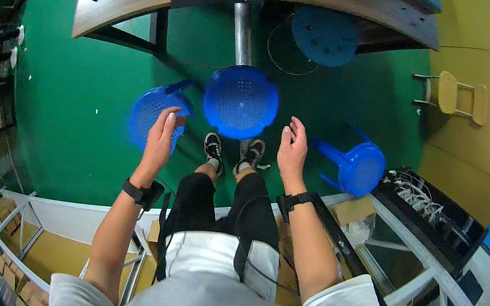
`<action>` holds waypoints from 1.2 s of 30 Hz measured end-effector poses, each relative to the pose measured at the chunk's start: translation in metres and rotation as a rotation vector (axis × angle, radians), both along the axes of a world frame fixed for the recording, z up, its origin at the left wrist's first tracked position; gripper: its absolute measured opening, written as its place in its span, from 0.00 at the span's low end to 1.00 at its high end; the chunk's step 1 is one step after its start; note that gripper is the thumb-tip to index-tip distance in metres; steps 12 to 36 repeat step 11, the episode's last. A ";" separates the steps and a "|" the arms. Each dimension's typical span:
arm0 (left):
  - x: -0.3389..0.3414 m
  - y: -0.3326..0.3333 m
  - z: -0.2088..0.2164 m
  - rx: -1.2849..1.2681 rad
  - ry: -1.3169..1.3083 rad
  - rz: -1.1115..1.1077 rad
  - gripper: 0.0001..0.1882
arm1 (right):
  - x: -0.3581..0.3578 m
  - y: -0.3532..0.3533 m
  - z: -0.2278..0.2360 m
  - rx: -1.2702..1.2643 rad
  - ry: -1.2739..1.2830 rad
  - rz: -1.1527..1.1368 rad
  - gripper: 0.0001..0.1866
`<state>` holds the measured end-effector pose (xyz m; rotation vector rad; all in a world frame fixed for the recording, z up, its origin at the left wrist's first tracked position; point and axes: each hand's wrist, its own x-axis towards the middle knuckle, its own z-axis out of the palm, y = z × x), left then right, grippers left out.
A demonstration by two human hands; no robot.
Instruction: The person tidies a workspace by picking up and arranging chairs and stools. They lift wooden chairs, a wooden stool, and several blue plastic stools, placing them in designated spots along a wall or under a desk.
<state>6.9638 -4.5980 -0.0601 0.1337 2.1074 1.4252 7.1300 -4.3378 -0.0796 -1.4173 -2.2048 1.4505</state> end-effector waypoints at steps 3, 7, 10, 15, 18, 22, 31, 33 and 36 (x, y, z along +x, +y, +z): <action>0.009 -0.017 0.087 -0.010 0.187 -0.087 0.19 | 0.008 -0.018 0.088 0.068 0.176 0.023 0.19; 0.022 -0.043 0.136 -0.117 0.354 -0.051 0.16 | 0.007 -0.043 0.139 0.202 0.338 0.016 0.18; 0.052 -0.064 0.150 -0.121 0.461 0.012 0.17 | 0.012 -0.055 0.157 0.401 0.295 0.151 0.18; 0.069 -0.071 0.144 -0.113 0.524 0.035 0.17 | 0.020 -0.060 0.158 0.437 0.278 0.218 0.18; 0.069 -0.071 0.144 -0.113 0.524 0.035 0.17 | 0.020 -0.060 0.158 0.437 0.278 0.218 0.18; 0.069 -0.071 0.144 -0.113 0.524 0.035 0.17 | 0.020 -0.060 0.158 0.437 0.278 0.218 0.18; 0.069 -0.071 0.144 -0.113 0.524 0.035 0.17 | 0.020 -0.060 0.158 0.437 0.278 0.218 0.18; 0.069 -0.071 0.144 -0.113 0.524 0.035 0.17 | 0.020 -0.060 0.158 0.437 0.278 0.218 0.18; 0.069 -0.071 0.144 -0.113 0.524 0.035 0.17 | 0.020 -0.060 0.158 0.437 0.278 0.218 0.18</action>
